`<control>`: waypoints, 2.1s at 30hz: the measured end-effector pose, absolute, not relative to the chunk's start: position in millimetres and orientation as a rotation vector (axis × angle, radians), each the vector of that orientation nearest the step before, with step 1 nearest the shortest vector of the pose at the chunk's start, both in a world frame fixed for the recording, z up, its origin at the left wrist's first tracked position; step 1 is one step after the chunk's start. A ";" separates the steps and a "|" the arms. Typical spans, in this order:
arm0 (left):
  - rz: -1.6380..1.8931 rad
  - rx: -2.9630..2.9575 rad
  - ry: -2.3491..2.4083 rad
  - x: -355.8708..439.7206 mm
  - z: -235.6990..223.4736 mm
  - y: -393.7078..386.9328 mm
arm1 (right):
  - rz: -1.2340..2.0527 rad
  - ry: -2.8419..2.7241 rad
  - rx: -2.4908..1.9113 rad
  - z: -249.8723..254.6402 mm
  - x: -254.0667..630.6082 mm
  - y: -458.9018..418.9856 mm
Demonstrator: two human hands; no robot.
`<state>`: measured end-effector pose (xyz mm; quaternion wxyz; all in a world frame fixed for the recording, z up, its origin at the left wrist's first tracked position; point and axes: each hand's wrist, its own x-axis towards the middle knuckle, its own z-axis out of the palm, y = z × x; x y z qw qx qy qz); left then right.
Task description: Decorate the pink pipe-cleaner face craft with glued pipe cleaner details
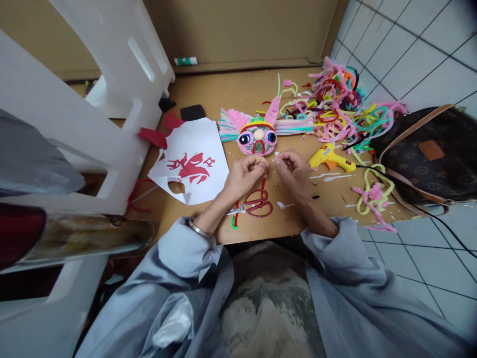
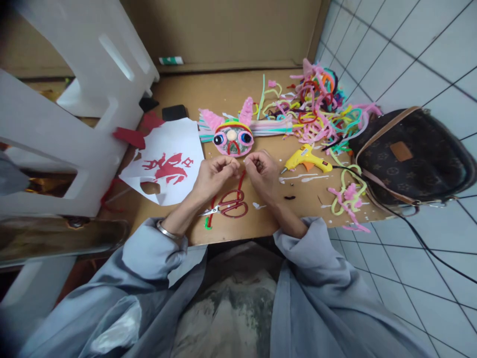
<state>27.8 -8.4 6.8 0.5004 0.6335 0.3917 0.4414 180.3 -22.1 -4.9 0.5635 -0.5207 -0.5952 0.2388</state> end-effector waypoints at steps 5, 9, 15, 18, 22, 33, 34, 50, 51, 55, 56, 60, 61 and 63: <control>1.047 1.732 1.065 26.3 9.8 -9.6 | 0.608 -1.447 -1.197 -6.1 182.9 -22.4; 1.065 1.806 1.143 25.8 9.5 -7.8 | 0.552 -1.594 -1.194 -5.9 184.2 -24.2; 1.140 1.760 1.112 22.0 2.1 0.3 | 0.477 -1.807 -1.147 -12.0 182.6 -29.3; 1.174 1.671 1.038 21.5 -4.5 4.5 | 0.455 -1.853 -1.126 -19.5 186.2 -38.3; 1.127 1.603 0.983 21.9 -9.3 6.0 | 0.374 -1.956 -1.153 -24.0 192.9 -65.3; 1.130 1.912 1.098 21.3 1.7 -0.2 | -0.028 -2.450 -1.183 -20.7 184.3 -122.1; 1.138 1.917 1.098 21.6 1.4 -0.2 | -0.050 -2.445 -1.162 -21.9 183.2 -123.3; 1.116 1.915 1.028 20.0 1.8 0.6 | 0.103 -2.242 -1.191 -12.0 219.7 -152.4; 1.124 1.916 1.045 20.4 2.1 0.1 | 0.166 -2.201 -1.210 -9.6 220.6 -151.6; 1.183 1.938 1.084 21.9 1.5 0.1 | 0.292 -2.050 -1.239 -0.2 211.5 -137.6; 1.182 1.947 1.085 22.1 0.8 0.6 | 0.304 -2.057 -1.235 1.0 206.1 -131.9; 1.184 1.981 1.086 22.1 -2.5 2.6 | 0.441 -2.213 -1.188 2.7 179.9 -109.3; 1.196 1.990 1.086 22.0 -3.0 3.1 | 0.474 -2.234 -1.187 3.2 174.3 -105.1; 1.218 1.999 1.090 21.0 -2.7 3.8 | 0.522 -2.229 -1.212 4.4 166.3 -99.3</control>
